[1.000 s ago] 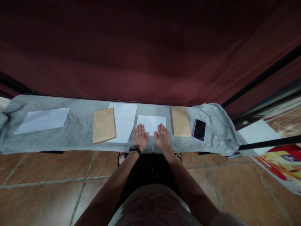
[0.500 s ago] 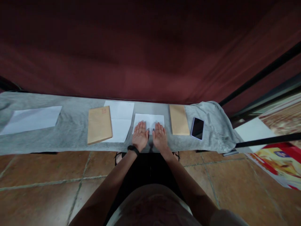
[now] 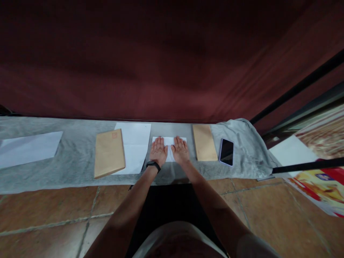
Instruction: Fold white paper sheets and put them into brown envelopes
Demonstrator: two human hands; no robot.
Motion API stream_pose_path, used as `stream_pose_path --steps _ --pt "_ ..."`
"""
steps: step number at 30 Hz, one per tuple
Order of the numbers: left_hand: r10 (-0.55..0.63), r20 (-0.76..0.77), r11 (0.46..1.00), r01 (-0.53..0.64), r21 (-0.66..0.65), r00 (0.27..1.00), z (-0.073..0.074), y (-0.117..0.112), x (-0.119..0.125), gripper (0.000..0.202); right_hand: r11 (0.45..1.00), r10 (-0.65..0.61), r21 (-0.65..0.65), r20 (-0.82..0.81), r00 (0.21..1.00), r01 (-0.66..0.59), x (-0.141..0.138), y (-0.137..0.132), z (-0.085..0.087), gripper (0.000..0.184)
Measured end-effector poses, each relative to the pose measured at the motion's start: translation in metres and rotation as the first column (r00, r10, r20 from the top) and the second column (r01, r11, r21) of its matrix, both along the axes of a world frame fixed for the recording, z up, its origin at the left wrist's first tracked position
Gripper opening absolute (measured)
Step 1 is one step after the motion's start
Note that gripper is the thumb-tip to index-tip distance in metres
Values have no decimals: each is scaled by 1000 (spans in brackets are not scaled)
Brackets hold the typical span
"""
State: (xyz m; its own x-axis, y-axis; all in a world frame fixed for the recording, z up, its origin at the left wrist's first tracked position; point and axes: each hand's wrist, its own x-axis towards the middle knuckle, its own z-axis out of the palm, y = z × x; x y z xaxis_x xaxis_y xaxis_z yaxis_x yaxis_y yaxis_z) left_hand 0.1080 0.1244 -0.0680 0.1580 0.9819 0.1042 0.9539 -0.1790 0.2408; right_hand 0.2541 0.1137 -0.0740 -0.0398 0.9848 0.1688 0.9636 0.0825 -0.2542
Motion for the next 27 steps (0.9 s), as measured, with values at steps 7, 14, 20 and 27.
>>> stream_pose_path --steps 7,14,20,27 --pt "104 -2 993 -104 51 995 -2 -9 -6 66 984 -99 148 -4 995 98 21 -5 -6 59" --pt "54 32 995 -56 77 998 0 -50 -7 63 979 -129 150 -63 990 137 9 -42 4 56" --pt "-64 6 997 64 54 998 2 -81 -4 59 990 110 92 -35 993 -106 -13 -89 6 54" --pt "15 34 997 -17 75 999 0 -92 -22 64 993 24 112 31 999 -28 12 -102 2 62"
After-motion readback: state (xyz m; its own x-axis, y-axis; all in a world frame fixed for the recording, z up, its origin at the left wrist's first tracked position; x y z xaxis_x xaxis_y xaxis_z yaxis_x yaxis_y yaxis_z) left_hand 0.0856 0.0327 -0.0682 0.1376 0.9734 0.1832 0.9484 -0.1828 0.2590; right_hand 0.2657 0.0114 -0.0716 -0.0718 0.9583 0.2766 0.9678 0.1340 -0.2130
